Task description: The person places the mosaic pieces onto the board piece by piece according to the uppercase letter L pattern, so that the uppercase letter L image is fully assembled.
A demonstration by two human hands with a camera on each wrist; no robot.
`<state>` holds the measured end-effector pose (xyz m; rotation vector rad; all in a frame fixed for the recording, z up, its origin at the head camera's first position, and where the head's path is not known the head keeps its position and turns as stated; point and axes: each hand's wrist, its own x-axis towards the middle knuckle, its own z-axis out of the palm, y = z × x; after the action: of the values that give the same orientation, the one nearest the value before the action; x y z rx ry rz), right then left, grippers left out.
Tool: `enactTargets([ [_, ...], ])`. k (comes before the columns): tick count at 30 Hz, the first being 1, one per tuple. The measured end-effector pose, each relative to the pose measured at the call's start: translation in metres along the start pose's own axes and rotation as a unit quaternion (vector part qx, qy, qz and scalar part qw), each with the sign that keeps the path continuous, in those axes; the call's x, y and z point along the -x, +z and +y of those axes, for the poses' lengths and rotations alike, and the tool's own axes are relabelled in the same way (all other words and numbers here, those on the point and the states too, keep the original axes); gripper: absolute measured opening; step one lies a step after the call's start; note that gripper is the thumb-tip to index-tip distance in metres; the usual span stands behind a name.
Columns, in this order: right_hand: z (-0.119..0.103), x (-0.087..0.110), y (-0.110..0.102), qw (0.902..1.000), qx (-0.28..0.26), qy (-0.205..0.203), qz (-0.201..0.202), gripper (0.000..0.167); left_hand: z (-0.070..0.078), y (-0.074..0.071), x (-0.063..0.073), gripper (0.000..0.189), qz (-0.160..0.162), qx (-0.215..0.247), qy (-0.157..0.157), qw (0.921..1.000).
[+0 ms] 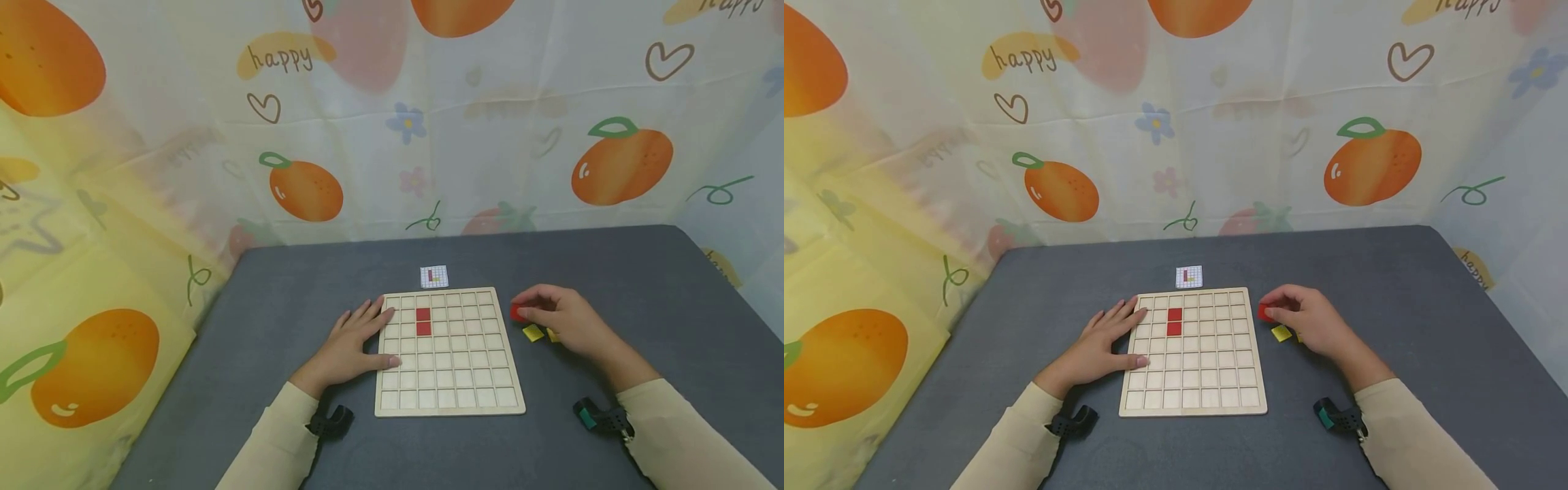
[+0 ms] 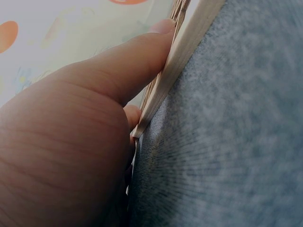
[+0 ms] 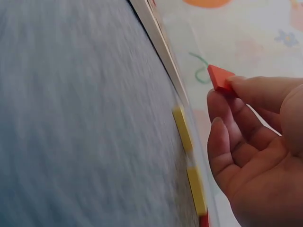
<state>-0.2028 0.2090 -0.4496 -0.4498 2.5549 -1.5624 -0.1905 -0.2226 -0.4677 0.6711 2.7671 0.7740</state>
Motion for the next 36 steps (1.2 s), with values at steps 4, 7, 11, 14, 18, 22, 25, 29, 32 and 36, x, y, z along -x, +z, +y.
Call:
enactTargets([
  [4, -0.008, -0.002, 0.013, 0.9999, -0.012, -0.003, -0.007, 0.019, 0.001, -0.001, 0.0, 0.102, -0.002, 0.0, -0.002, 1.0],
  [7, -0.016, -0.003, 0.023, 0.9996, -0.023, -0.008, -0.01, 0.018, 0.001, -0.001, 0.0, 0.102, -0.001, -0.002, -0.003, 1.0],
  [11, -0.024, -0.006, 0.038, 0.9989, -0.04, -0.019, -0.019, 0.016, 0.001, -0.001, 0.001, 0.102, -0.001, -0.001, -0.003, 1.0],
  [14, -0.029, -0.009, 0.048, 0.9982, -0.047, -0.022, -0.03, 0.014, 0.002, -0.002, 0.001, 0.102, 0.0, 0.001, -0.002, 1.0],
  [18, -0.034, -0.012, 0.063, 0.9978, -0.047, -0.02, -0.042, 0.01, 0.002, -0.002, 0.001, 0.102, 0.0, 0.003, 0.0, 1.0],
  [22, -0.039, -0.016, 0.078, 0.9979, -0.037, -0.027, -0.046, 0.009, 0.002, -0.001, 0.001, 0.102, 0.0, 0.003, 0.001, 1.0],
  [25, -0.045, -0.018, 0.087, 0.9976, -0.036, -0.036, -0.046, 0.01, 0.002, -0.001, 0.0, 0.103, 0.002, 0.004, 0.002, 1.0],
  [29, -0.053, -0.021, 0.099, 0.9969, -0.037, -0.045, -0.053, 0.007, 0.001, -0.001, 0.0, 0.102, 0.006, 0.004, 0.004, 1.0],
  [32, -0.056, -0.025, 0.108, 0.9964, -0.032, -0.049, -0.062, 0.004, 0.001, -0.001, 0.0, 0.102, 0.007, 0.003, 0.003, 1.0],
  [36, -0.057, -0.029, 0.119, 0.9971, -0.008, -0.037, -0.067, 0.007, -0.001, 0.0, 0.0, 0.102, 0.006, 0.0, 0.005, 1.0],
])
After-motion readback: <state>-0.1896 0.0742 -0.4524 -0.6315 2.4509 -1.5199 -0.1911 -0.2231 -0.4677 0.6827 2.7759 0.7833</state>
